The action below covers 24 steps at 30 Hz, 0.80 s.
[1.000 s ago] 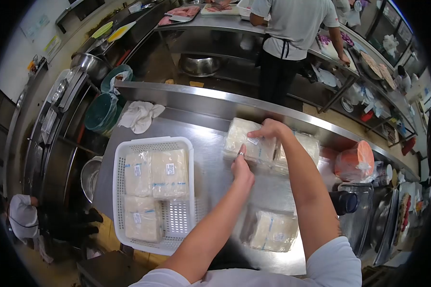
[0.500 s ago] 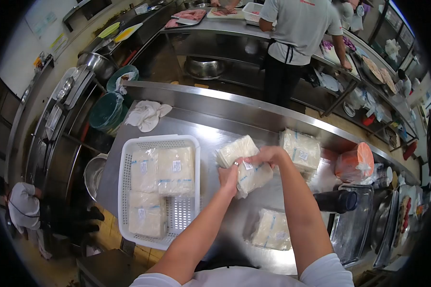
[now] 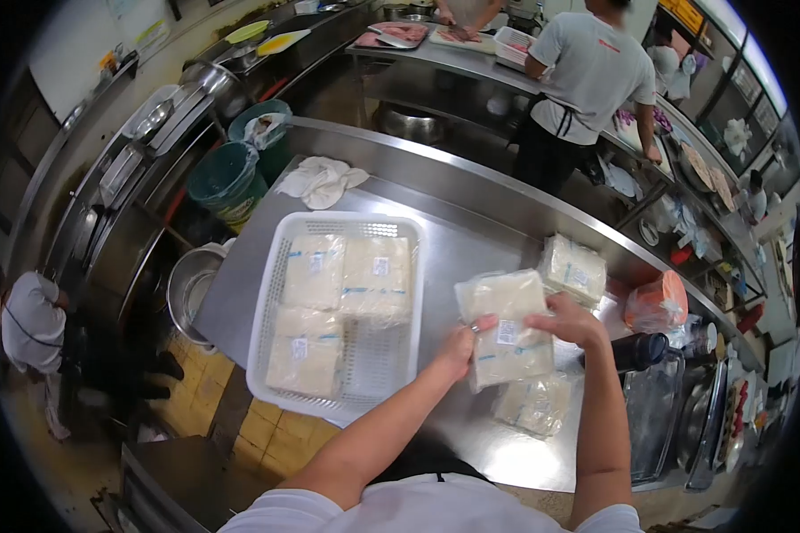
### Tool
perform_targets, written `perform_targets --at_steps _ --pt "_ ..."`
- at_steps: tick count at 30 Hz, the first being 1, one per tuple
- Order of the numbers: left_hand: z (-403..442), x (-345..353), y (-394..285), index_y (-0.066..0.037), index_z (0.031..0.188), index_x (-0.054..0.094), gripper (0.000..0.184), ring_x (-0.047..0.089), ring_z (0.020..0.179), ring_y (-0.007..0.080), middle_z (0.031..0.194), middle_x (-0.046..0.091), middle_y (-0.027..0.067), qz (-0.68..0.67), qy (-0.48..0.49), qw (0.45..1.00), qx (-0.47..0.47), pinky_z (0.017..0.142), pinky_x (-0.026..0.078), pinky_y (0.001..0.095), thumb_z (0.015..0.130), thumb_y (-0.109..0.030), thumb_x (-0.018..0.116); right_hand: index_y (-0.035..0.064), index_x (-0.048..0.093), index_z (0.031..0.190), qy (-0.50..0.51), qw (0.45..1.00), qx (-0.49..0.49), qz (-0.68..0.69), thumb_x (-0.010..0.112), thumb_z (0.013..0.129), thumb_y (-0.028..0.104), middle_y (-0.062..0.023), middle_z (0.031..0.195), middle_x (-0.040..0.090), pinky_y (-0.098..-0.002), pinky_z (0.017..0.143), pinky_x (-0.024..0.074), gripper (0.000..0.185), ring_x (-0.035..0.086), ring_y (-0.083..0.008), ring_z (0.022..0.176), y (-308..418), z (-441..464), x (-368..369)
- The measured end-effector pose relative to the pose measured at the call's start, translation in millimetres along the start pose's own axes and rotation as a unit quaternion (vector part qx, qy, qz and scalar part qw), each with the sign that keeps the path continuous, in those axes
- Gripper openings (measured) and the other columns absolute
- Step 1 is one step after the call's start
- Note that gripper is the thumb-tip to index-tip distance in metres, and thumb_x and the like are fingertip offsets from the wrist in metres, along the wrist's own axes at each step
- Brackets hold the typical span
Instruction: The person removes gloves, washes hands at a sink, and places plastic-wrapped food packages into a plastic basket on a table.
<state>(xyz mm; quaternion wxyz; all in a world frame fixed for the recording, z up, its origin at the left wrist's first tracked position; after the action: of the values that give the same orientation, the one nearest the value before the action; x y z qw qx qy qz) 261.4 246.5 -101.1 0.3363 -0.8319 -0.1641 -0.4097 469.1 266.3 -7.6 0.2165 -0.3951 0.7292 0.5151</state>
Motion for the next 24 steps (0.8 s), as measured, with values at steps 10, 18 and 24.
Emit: perform_targets --at_steps 10,18,24 --pt "-109 -10 -70 -0.001 0.133 0.058 0.056 0.071 0.102 0.0308 0.117 0.069 0.0167 0.071 0.016 0.997 -0.024 0.092 0.059 0.0452 0.088 -0.032 0.072 -0.0058 0.056 0.134 -0.052 0.871 0.004 0.488 0.079 0.088 0.032 -0.0143 0.119 0.068 -0.036 0.091 0.0551 0.063 0.068 -0.0227 0.104 141 -58 79" --pt "-175 -129 -140 -0.002 0.136 0.057 0.058 0.069 0.11 0.0351 0.122 0.068 0.0196 0.073 -0.024 0.994 -0.082 0.098 0.056 0.0479 0.089 -0.035 0.067 -0.0084 0.051 0.135 0.001 0.887 0.082 0.455 0.078 0.09 0.023 -0.0203 0.122 0.067 -0.0391 0.091 0.0564 0.06 0.068 -0.0267 0.109 222 -8 200" --pt "-152 -179 -132 -0.002 0.13 0.061 0.05 0.071 0.103 0.031 0.115 0.07 0.0168 0.162 -0.084 0.98 -0.073 0.093 0.059 0.0463 0.091 -0.033 0.067 -0.0116 0.054 0.131 -0.024 0.879 0.108 0.464 0.073 0.091 0.013 -0.0224 0.122 0.066 -0.0425 0.089 0.057 0.051 0.068 -0.0293 0.108 218 21 257"
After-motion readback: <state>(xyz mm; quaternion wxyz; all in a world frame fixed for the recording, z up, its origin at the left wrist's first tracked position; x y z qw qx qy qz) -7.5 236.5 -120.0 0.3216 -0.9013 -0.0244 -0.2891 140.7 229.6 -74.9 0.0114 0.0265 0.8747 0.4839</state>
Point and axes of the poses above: each hand's wrist, its own z-axis towards the middle knuckle, its own x-axis out of the palm, y = z × x, the point moved 6 cm from there along z, towards the middle knuckle
